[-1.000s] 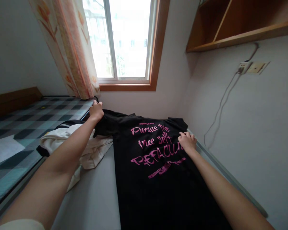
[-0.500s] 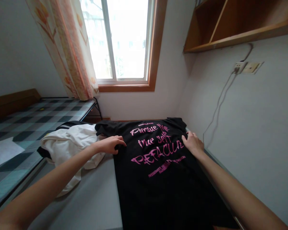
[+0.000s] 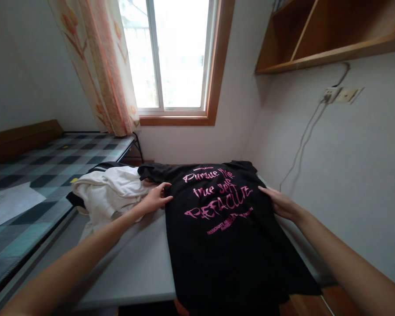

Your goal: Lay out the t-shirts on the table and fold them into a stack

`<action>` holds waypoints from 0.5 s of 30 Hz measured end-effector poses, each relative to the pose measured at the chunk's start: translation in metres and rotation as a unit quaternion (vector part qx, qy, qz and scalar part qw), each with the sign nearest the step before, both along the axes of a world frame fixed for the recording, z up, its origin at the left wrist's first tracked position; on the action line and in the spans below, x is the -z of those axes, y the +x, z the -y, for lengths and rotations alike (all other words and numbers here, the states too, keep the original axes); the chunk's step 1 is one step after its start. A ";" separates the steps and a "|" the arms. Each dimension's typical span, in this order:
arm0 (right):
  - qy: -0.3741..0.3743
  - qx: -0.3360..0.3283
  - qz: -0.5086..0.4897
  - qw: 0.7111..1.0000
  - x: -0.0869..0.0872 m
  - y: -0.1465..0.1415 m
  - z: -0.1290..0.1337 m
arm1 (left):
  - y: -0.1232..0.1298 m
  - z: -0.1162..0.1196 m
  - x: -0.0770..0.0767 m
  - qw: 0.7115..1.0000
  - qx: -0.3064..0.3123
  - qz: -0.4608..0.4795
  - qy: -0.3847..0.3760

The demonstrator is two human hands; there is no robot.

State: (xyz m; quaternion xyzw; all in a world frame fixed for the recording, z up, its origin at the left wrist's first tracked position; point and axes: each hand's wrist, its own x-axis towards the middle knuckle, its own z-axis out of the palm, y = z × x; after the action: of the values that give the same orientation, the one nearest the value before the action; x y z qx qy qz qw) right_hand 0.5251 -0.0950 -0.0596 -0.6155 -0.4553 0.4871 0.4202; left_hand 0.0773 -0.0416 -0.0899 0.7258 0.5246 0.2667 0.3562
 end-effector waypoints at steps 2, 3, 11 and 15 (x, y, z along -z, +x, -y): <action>-0.013 0.003 -0.047 0.999 -0.005 -0.002 0.007 | 0.005 0.004 -0.002 0.994 -0.002 0.077 -0.075; -0.015 0.006 -0.054 0.998 -0.006 -0.002 0.009 | 0.007 0.006 -0.003 0.990 0.004 0.098 -0.105; -0.111 0.098 -0.028 0.989 -0.017 0.039 0.029 | -0.016 0.006 -0.007 0.986 -0.024 0.104 -0.126; -0.165 0.029 -0.002 0.986 -0.021 0.065 0.044 | -0.031 -0.001 -0.004 0.986 -0.062 0.111 -0.109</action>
State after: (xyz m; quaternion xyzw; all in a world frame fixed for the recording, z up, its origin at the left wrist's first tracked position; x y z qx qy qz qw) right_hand 0.5897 -0.1387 -0.0383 -0.6883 -0.3500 0.5441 0.3280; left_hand 0.0460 -0.0404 -0.0864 0.6144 0.5521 0.3085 0.4717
